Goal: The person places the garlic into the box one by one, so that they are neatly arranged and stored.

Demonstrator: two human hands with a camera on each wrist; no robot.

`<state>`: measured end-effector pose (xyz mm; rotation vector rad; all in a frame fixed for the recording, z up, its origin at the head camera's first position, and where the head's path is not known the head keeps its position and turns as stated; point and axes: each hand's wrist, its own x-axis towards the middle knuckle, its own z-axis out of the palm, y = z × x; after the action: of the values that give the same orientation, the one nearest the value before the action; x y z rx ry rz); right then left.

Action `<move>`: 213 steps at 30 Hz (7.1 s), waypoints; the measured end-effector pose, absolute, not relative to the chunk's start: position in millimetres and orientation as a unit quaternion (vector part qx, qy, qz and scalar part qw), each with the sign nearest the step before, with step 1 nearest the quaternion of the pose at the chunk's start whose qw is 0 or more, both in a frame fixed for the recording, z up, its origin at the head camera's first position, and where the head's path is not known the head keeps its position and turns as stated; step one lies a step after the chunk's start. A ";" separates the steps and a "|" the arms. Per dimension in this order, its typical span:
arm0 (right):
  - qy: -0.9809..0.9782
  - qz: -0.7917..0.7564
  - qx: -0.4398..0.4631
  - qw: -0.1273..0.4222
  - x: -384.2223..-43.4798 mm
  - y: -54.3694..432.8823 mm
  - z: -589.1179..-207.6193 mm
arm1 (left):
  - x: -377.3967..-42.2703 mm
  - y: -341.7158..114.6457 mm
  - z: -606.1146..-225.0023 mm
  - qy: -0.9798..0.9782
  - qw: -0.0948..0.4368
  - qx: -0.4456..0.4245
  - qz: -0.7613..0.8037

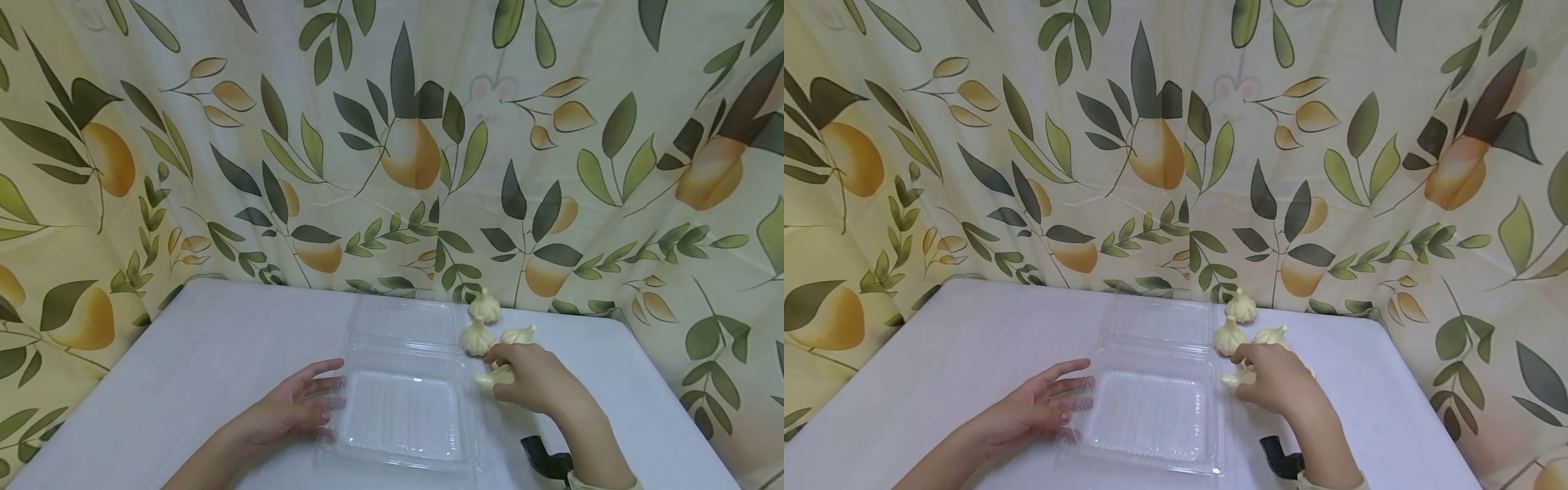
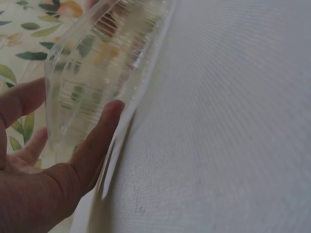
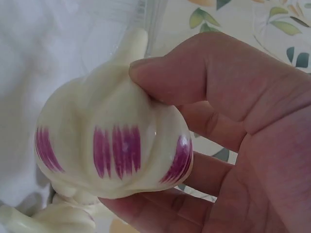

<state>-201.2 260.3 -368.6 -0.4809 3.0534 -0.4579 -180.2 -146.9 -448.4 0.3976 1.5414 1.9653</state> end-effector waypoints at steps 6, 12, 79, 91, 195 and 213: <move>0.979 -0.157 -0.129 0.029 -197.7 268.6 -361.6 | -179.1 -146.3 -447.3 0.589 0.299 0.145 0.737; 0.978 -0.166 -0.127 0.003 -197.4 269.2 -358.1 | -178.7 -146.5 -447.6 0.593 0.300 0.136 0.735; 0.875 -0.385 -0.293 -0.028 -159.0 165.4 -359.9 | -180.2 -146.4 -448.3 0.584 0.299 0.138 0.742; 0.874 -0.416 -0.250 -0.014 -150.3 140.0 -376.3 | -181.6 -147.6 -448.8 0.580 0.298 0.141 0.745; 0.963 -0.147 -0.183 -0.131 -169.4 297.5 -370.7 | -180.1 -145.1 -448.1 0.579 0.298 0.146 0.745; 0.968 -0.118 -0.194 -0.109 -182.5 317.7 -386.7 | -180.1 -145.6 -451.1 0.579 0.294 0.151 0.745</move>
<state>-182.5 317.7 -386.7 -0.6569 3.2713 -0.3987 -180.1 -145.6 -451.1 0.4013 1.5406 1.9842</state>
